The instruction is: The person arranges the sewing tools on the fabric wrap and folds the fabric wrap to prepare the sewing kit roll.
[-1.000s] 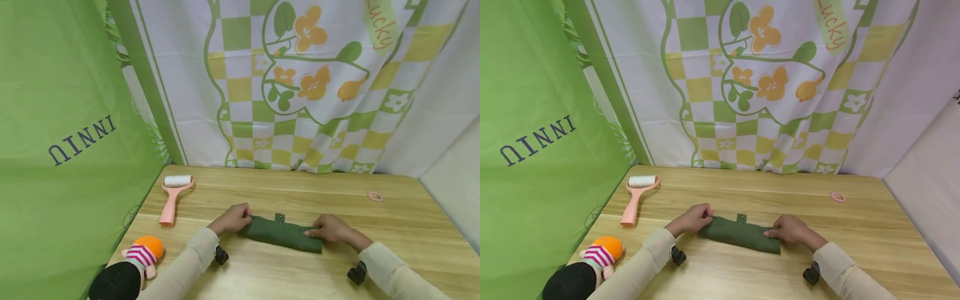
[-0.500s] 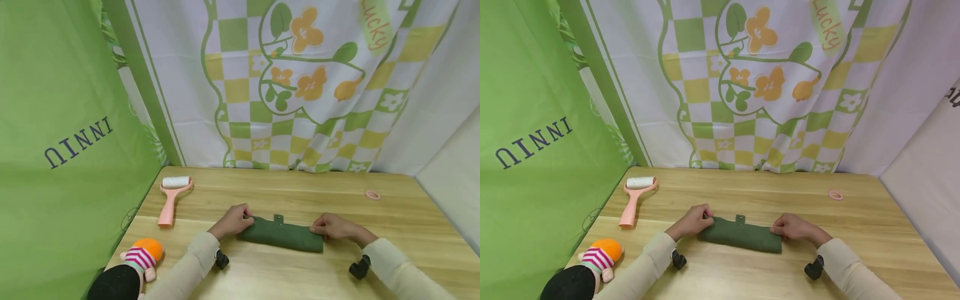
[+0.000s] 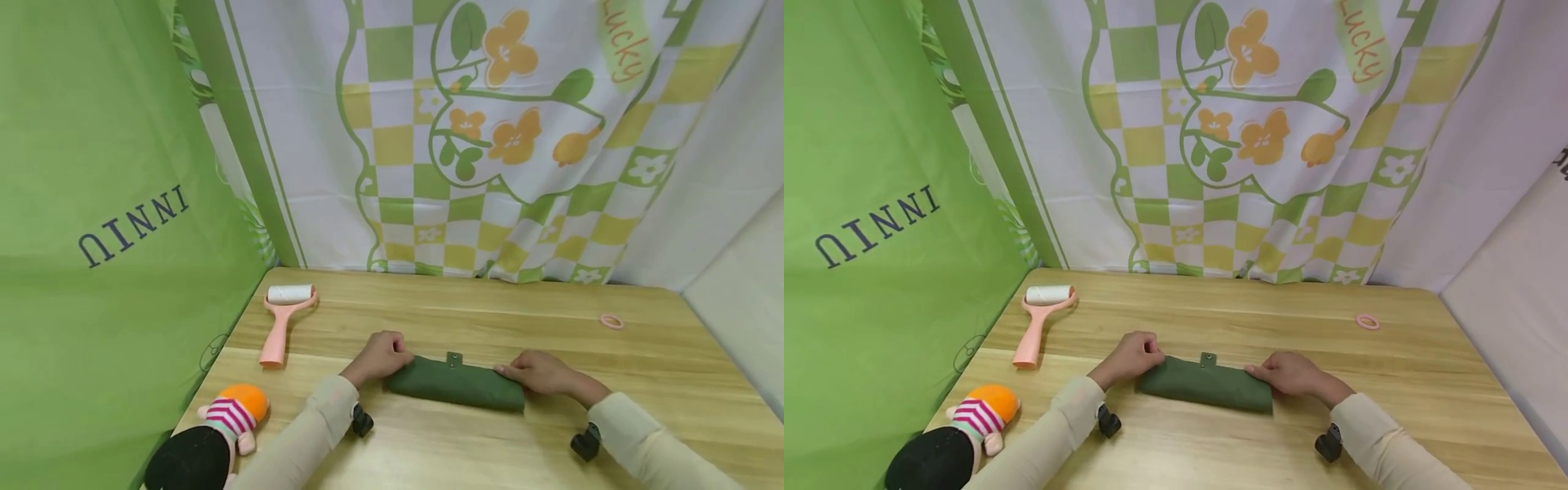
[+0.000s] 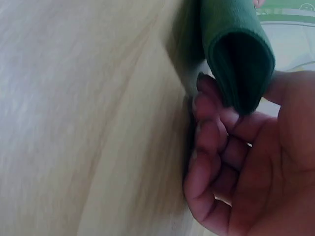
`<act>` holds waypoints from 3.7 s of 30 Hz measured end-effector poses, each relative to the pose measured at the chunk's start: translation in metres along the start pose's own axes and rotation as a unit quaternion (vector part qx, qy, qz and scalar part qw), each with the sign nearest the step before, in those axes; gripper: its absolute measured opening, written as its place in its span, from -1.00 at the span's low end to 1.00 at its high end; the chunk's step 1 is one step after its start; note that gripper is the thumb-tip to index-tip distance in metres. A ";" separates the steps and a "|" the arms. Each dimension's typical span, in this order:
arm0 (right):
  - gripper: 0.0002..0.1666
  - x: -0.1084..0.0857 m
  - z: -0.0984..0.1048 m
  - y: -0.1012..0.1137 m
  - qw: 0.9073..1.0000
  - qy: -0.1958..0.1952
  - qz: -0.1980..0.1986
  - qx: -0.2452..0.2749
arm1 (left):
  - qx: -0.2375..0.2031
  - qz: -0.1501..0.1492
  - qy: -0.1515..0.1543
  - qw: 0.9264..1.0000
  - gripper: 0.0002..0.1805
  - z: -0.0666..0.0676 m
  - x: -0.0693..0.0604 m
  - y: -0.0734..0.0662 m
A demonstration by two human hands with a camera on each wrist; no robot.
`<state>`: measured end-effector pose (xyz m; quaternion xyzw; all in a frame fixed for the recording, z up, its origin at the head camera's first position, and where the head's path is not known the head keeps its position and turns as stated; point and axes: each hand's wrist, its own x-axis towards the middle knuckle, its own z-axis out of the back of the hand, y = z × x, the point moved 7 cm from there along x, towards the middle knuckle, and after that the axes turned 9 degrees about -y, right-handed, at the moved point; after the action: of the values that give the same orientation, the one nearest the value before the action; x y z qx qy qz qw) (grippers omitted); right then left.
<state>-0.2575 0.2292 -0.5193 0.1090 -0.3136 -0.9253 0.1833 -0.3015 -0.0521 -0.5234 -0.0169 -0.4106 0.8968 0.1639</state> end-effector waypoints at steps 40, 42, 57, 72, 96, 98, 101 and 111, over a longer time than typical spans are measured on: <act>-0.89 0.058 -0.026 0.044 0.989 0.004 -0.050 0.136 | 0.344 -0.253 0.039 0.903 -0.48 -0.051 -0.059 -0.085; -0.87 0.055 -0.024 0.048 0.992 -0.008 -0.009 0.123 | 0.340 -0.245 0.044 0.907 -0.47 -0.052 -0.058 -0.084; -0.86 0.030 -0.020 0.070 0.978 -0.191 0.085 -0.009 | 0.371 -0.249 0.034 0.894 -0.51 -0.051 -0.056 -0.085; -0.88 0.009 -0.028 0.086 0.954 -0.237 0.174 -0.057 | 0.316 -0.274 0.021 0.908 -0.60 -0.048 -0.050 -0.084; -0.69 0.002 -0.046 0.106 0.899 -0.174 0.340 -0.212 | 0.334 -0.231 0.051 0.912 -0.55 -0.037 -0.025 -0.071; -0.71 0.001 -0.047 0.107 0.894 -0.173 0.348 -0.224 | 0.328 -0.227 0.057 0.915 -0.56 -0.039 -0.024 -0.071; -0.73 0.000 -0.048 0.109 0.881 -0.174 0.361 -0.250 | 0.325 -0.223 0.061 0.917 -0.57 -0.040 -0.023 -0.073; -0.49 0.004 -0.036 0.088 0.944 -0.122 0.230 -0.201 | 0.311 -0.209 0.083 0.923 -0.42 -0.033 -0.028 -0.061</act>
<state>-0.2257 0.1429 -0.4933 -0.1190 -0.1576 -0.9080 0.3695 -0.2527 0.0008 -0.5025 0.0473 -0.0900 0.9201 0.3782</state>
